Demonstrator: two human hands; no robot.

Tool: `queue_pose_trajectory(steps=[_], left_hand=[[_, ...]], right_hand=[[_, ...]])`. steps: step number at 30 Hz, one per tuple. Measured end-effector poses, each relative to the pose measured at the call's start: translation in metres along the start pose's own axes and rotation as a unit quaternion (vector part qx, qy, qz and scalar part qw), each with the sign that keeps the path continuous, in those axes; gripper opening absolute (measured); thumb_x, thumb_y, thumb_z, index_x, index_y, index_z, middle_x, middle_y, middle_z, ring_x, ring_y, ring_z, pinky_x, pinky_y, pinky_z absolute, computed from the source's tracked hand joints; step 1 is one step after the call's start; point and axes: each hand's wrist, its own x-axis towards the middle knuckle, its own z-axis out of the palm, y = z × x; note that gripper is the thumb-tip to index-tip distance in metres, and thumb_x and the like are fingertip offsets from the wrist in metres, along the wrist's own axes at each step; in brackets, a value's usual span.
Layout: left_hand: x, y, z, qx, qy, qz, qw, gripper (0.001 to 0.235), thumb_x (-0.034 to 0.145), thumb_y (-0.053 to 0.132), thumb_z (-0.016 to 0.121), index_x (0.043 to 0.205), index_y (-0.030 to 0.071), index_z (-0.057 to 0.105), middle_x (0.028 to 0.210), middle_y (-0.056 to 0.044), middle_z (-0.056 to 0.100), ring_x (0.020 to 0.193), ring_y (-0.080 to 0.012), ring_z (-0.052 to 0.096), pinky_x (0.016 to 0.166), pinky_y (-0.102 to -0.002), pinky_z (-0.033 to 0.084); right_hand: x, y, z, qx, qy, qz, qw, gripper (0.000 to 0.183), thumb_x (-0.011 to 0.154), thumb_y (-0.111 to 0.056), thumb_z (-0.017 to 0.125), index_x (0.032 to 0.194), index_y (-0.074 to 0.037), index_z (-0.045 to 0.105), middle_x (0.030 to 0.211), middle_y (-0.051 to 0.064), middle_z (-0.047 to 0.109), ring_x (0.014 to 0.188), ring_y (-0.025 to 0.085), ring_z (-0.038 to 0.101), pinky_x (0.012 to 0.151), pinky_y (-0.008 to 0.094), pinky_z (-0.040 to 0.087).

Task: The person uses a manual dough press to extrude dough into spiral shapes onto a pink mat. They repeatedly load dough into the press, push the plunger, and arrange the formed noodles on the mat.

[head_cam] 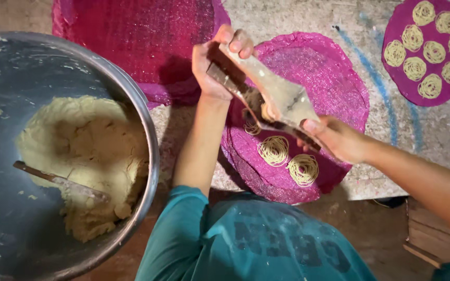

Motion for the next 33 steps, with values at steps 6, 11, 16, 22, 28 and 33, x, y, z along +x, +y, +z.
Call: queue_pose_trajectory(steps=[6, 11, 16, 22, 28, 33], left_hand=[[-0.015, -0.026, 0.014, -0.019, 0.05, 0.022, 0.998, 0.029, 0.094, 0.041, 0.046, 0.105, 0.015, 0.051, 0.1, -0.002, 0.054, 0.102, -0.0202, 0.055, 0.103, -0.042, 0.047], [0.013, -0.03, 0.005, 0.018, 0.036, 0.034, 0.999, 0.03, 0.098, 0.04, 0.045, 0.106, 0.012, 0.051, 0.097, -0.002, 0.054, 0.1, -0.0205, 0.056, 0.1, -0.043, 0.049], [0.003, -0.002, 0.005, 0.015, 0.023, 0.009, 1.0, 0.028, 0.098, 0.04, 0.043, 0.104, 0.014, 0.052, 0.098, -0.002, 0.053, 0.097, -0.0183, 0.056, 0.092, -0.036, 0.049], [-0.012, -0.038, -0.001, 0.016, 0.079, 0.028, 0.996, 0.03, 0.095, 0.041, 0.046, 0.103, 0.013, 0.052, 0.095, -0.003, 0.055, 0.096, -0.0215, 0.055, 0.095, -0.042, 0.048], [0.005, -0.036, -0.006, 0.07, 0.128, -0.03, 0.989, 0.046, 0.095, 0.047, 0.039, 0.109, 0.007, 0.056, 0.101, -0.006, 0.06, 0.098, -0.0219, 0.056, 0.092, -0.037, 0.046], [-0.04, -0.028, -0.012, 0.338, 0.352, -0.309, 0.816, 0.066, 0.1, 0.058, 0.019, 0.131, 0.01, 0.051, 0.108, -0.01, 0.067, 0.081, -0.0164, 0.064, 0.068, -0.035, 0.048]], right_hand=[[-0.023, 0.001, -0.009, -0.001, -0.032, 0.005, 0.999, 0.076, 0.098, -0.065, 0.026, 0.095, -0.004, 0.071, 0.082, 0.009, 0.071, 0.078, 0.019, 0.069, 0.076, 0.035, 0.058], [-0.017, -0.009, -0.022, -0.061, 0.042, 0.005, 0.997, 0.072, 0.099, -0.062, 0.031, 0.092, -0.003, 0.071, 0.078, 0.012, 0.071, 0.073, 0.022, 0.066, 0.069, 0.037, 0.054], [-0.005, -0.011, 0.004, 0.009, 0.007, -0.066, 0.998, 0.071, 0.099, -0.063, 0.034, 0.091, -0.002, 0.07, 0.079, 0.01, 0.072, 0.074, 0.021, 0.068, 0.072, 0.037, 0.057], [-0.019, 0.004, -0.013, -0.003, 0.009, 0.041, 0.999, 0.069, 0.098, -0.061, 0.031, 0.096, -0.003, 0.069, 0.075, 0.01, 0.073, 0.069, 0.02, 0.072, 0.07, 0.036, 0.062], [-0.012, 0.021, -0.021, 0.097, 0.002, -0.072, 0.993, 0.063, 0.103, -0.057, 0.041, 0.099, 0.001, 0.066, 0.082, 0.01, 0.067, 0.074, 0.019, 0.064, 0.07, 0.037, 0.056], [-0.014, 0.04, -0.024, 0.125, -0.011, -0.09, 0.988, 0.063, 0.099, -0.058, 0.043, 0.098, 0.0, 0.067, 0.083, 0.009, 0.067, 0.074, 0.02, 0.066, 0.071, 0.037, 0.057]])
